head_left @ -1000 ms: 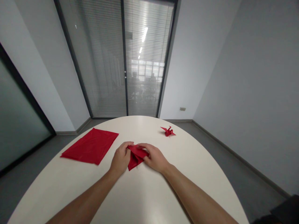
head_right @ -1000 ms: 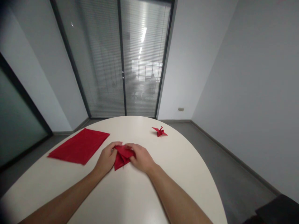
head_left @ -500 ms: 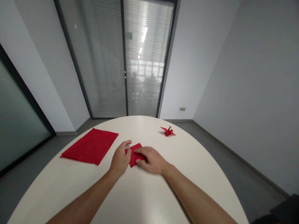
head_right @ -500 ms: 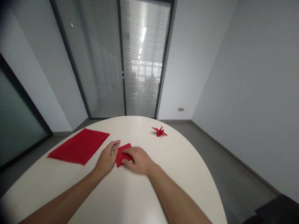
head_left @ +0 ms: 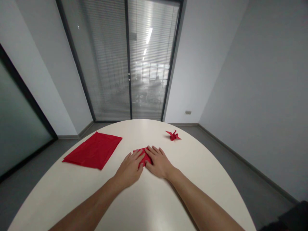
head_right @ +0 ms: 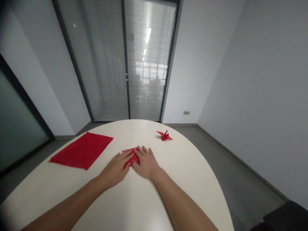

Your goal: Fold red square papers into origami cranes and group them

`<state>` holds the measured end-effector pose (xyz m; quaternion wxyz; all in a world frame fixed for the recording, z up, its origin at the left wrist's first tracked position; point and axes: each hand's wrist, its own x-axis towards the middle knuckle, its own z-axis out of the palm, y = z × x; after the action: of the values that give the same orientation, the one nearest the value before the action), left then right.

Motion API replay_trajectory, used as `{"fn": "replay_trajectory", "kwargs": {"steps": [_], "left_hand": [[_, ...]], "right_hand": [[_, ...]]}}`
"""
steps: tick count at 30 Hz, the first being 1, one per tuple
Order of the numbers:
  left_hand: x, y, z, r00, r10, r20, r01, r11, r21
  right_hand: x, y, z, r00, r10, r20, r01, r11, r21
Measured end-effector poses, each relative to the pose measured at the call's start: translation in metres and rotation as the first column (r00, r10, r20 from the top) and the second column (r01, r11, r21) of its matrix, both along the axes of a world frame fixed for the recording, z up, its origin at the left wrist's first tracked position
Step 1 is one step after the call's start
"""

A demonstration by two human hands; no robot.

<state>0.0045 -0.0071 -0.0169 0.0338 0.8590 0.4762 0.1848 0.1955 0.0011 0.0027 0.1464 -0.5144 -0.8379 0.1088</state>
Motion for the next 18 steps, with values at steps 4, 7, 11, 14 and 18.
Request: {"fn": "replay_trajectory", "kwargs": {"steps": [4, 7, 11, 14, 18], "left_hand": [[0.0005, -0.0041, 0.0025, 0.995, 0.052, -0.087, -0.054, 0.998, -0.012], [0.0024, -0.0063, 0.0048, 0.984, 0.113, -0.137, -0.117, 0.993, -0.022], [0.0046, -0.0072, 0.0078, 0.969, 0.178, -0.170, -0.187, 0.981, -0.042], [0.0043, -0.0067, 0.0092, 0.970, 0.178, -0.168, -0.188, 0.981, -0.049], [0.0037, -0.0061, 0.0099, 0.969, 0.174, -0.175, -0.185, 0.981, -0.051]], "right_hand": [[-0.0017, -0.0016, 0.0015, 0.998, -0.026, 0.064, 0.030, 0.998, -0.061], [-0.0028, -0.0036, 0.0038, 0.995, -0.054, 0.080, 0.060, 0.996, -0.067], [-0.0020, -0.0050, 0.0054, 0.996, -0.055, 0.065, 0.056, 0.998, -0.019], [-0.0007, -0.0042, 0.0050, 0.998, 0.017, 0.053, -0.017, 1.000, 0.004], [-0.0007, -0.0032, 0.0044, 0.997, 0.043, 0.065, -0.039, 0.998, -0.056]]}}
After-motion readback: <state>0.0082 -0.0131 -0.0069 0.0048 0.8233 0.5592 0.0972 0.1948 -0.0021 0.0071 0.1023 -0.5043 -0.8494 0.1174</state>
